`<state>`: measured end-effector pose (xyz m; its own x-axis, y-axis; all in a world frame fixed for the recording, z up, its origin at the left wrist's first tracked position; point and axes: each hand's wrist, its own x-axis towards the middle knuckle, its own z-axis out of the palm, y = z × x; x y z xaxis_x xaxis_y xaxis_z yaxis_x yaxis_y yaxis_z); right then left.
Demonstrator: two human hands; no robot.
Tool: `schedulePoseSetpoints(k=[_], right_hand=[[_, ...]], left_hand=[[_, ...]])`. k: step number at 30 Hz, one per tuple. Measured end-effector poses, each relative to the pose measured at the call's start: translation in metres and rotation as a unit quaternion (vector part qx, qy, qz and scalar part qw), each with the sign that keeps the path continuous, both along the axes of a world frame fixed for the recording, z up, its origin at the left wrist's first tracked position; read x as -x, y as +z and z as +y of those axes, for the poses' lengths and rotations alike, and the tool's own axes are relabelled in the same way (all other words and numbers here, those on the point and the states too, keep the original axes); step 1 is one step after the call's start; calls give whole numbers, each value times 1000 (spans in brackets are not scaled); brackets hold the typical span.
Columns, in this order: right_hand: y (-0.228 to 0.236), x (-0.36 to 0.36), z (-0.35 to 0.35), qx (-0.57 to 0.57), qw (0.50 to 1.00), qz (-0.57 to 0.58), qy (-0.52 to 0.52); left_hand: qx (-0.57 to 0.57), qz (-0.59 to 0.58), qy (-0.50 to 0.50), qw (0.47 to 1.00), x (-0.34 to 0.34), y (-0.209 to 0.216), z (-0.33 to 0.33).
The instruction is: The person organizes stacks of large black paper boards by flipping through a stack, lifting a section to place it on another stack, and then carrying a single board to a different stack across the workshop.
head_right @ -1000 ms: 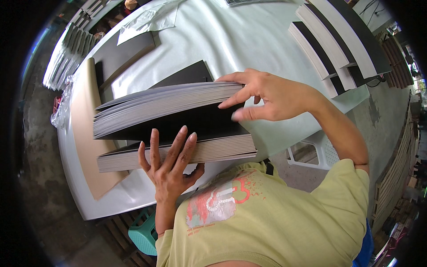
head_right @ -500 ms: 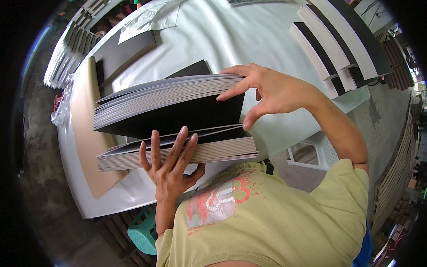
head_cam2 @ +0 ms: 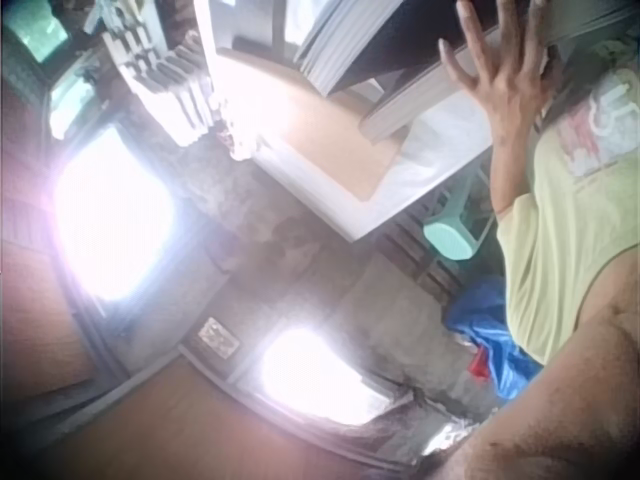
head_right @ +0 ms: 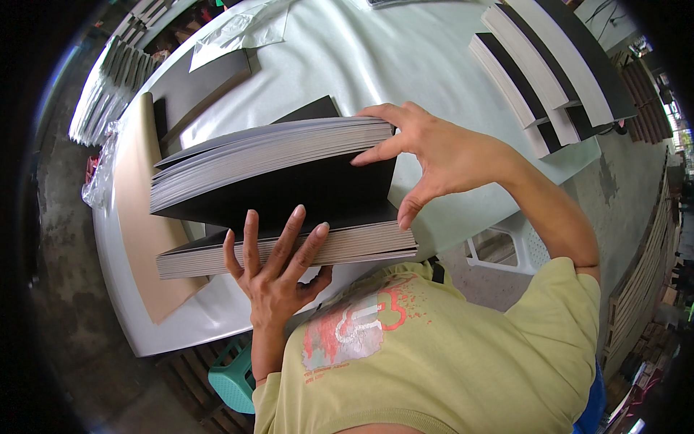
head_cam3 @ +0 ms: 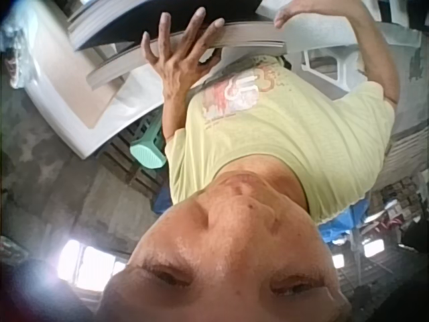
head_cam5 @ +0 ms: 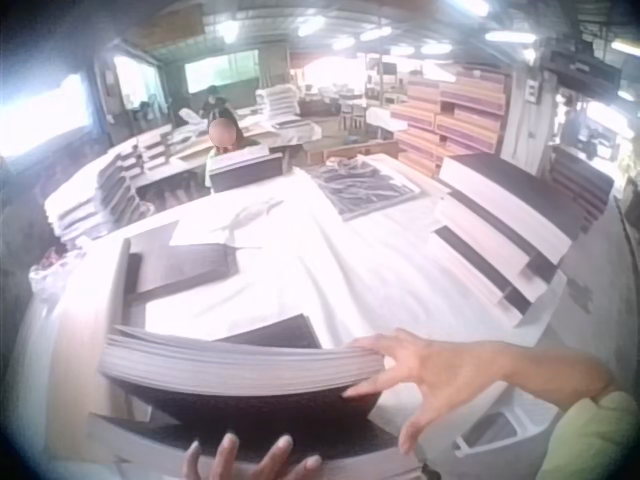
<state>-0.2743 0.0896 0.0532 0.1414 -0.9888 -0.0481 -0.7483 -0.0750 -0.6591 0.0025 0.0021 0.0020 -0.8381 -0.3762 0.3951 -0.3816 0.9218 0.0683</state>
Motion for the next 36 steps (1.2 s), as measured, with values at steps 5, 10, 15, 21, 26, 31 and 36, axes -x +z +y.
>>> schedulePoseSetpoints(k=[5, 10, 15, 21, 26, 31, 36], right_hand=[[6, 1, -6, -57, 998, -26, -27], [6, 5, -6, -63, 996, -47, -44], [1, 14, -7, -52, 996, -66, -9], [-3, 2, -2, -19, 999, -28, -29], [3, -1, -3, -7, 1000, 22, 8], [5, -2, -3, -19, 1000, 18, -4], [11, -1, -6, -52, 998, -7, -26]], left_hand=[[6, 4, -5, 1000, -1, -3, 0], [36, 26, -1, 999, -1, -7, 0], [53, 30, 8, 998, -2, -11, 3], [53, -7, -18, 998, -3, -6, 0], [-20, -32, -26, 999, 0, 8, 0], [-29, -38, -23, 999, -2, 10, 1], [-4, -16, -32, 999, -5, 2, -1]])
